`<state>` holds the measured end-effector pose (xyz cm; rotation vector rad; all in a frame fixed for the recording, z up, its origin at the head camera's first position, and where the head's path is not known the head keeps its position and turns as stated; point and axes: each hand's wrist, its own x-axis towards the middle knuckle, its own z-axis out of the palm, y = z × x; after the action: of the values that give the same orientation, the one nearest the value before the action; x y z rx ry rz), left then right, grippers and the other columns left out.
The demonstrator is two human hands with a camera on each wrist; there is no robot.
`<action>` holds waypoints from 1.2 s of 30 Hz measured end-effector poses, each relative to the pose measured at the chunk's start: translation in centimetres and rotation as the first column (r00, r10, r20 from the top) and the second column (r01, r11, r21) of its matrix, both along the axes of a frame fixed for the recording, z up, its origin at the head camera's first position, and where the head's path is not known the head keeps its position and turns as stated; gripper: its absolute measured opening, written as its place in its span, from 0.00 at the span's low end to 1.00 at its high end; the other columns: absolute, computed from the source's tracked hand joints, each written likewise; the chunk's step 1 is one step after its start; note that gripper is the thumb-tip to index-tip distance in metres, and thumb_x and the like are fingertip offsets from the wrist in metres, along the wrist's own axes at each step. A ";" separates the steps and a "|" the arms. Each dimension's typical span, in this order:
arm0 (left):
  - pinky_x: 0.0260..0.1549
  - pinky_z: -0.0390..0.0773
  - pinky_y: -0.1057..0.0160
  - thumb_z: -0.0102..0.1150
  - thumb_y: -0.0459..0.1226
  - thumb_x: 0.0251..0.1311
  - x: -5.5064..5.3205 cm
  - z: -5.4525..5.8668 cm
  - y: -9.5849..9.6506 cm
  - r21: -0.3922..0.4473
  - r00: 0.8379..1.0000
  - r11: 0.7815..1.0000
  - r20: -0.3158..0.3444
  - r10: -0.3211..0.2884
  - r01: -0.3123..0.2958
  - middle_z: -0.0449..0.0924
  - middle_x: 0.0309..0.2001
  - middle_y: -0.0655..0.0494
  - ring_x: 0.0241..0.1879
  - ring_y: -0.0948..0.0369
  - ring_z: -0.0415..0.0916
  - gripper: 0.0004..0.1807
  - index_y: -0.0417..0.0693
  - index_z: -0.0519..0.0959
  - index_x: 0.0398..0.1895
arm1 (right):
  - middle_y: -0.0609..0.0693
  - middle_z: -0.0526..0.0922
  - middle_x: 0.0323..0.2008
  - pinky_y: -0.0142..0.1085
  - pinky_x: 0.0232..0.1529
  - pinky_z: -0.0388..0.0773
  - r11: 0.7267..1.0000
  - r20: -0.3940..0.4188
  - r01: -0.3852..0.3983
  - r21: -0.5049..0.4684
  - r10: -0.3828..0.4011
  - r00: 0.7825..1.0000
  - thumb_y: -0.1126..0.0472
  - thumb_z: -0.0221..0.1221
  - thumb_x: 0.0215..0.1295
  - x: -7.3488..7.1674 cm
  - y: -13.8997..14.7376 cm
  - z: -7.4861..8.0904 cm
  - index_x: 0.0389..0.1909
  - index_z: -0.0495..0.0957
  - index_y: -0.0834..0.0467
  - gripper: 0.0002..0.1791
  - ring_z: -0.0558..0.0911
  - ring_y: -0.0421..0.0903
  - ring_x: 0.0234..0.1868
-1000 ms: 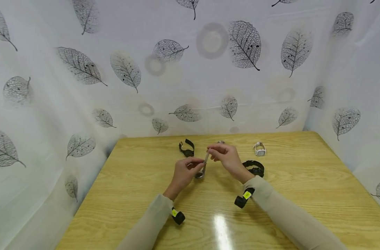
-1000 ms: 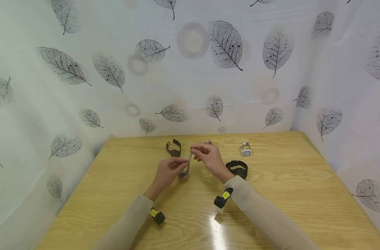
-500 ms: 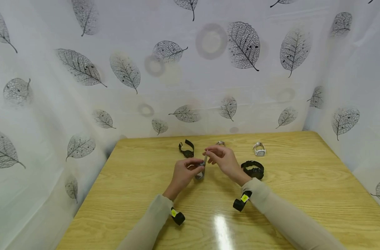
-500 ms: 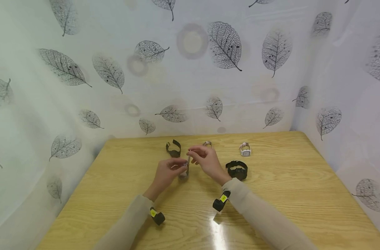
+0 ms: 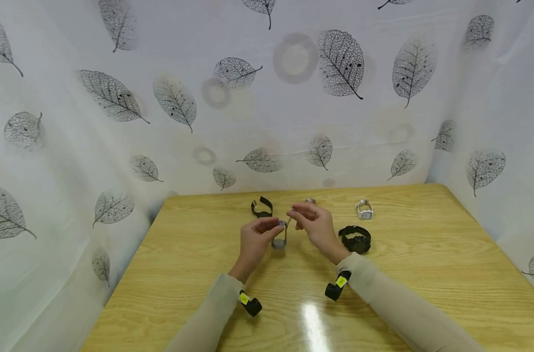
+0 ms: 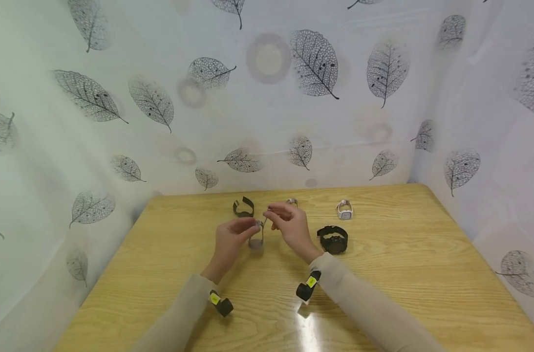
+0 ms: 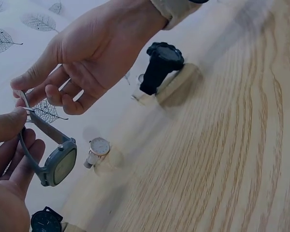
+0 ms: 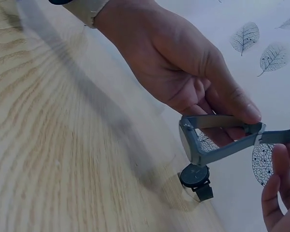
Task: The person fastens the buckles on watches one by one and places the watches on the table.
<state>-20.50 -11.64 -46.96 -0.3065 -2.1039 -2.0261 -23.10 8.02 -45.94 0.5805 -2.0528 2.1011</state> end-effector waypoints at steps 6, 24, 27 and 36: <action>0.38 0.87 0.64 0.76 0.32 0.56 0.2 0.4 0.2 0.082 1.000 0.996 0.008 0.028 -0.029 0.89 0.41 0.45 0.41 0.55 0.88 0.14 0.35 0.85 0.43 | 0.67 0.86 0.42 0.36 0.30 0.83 0.999 -0.019 0.026 -0.041 -0.027 0.999 0.62 0.64 0.72 0.3 -0.7 -0.4 0.55 0.86 0.60 0.14 0.81 0.44 0.26; 0.38 0.88 0.63 0.76 0.27 0.54 0.4 1.0 -0.7 0.121 0.999 0.993 -0.047 0.013 -0.007 0.88 0.41 0.39 0.41 0.53 0.88 0.14 0.31 0.78 0.35 | 0.43 0.87 0.46 0.46 0.34 0.85 0.910 -0.115 -0.069 0.409 0.126 0.985 0.53 0.63 0.73 -0.1 1.0 1.3 0.51 0.88 0.48 0.11 0.84 0.59 0.36; 0.42 0.88 0.60 0.76 0.27 0.54 0.4 1.2 -0.8 0.107 0.998 0.994 -0.058 -0.006 0.013 0.88 0.41 0.38 0.42 0.52 0.87 0.14 0.31 0.79 0.38 | 0.41 0.87 0.43 0.38 0.33 0.84 0.884 -0.186 -0.030 0.466 0.131 0.974 0.55 0.65 0.71 -0.2 1.1 1.6 0.47 0.89 0.45 0.08 0.85 0.52 0.35; 0.44 0.87 0.58 0.75 0.27 0.56 0.8 1.3 -0.9 0.058 0.997 0.998 -0.068 -0.022 0.026 0.88 0.42 0.39 0.43 0.52 0.87 0.13 0.38 0.84 0.43 | 0.41 0.88 0.40 0.33 0.39 0.86 0.873 -0.333 0.030 0.487 0.154 0.930 0.63 0.67 0.68 -0.5 0.8 1.4 0.40 0.90 0.50 0.06 0.85 0.37 0.39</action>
<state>-19.75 -12.50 -45.62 -0.3862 -2.0067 -2.0567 -23.56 8.87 -44.55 1.0296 -2.3456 1.3424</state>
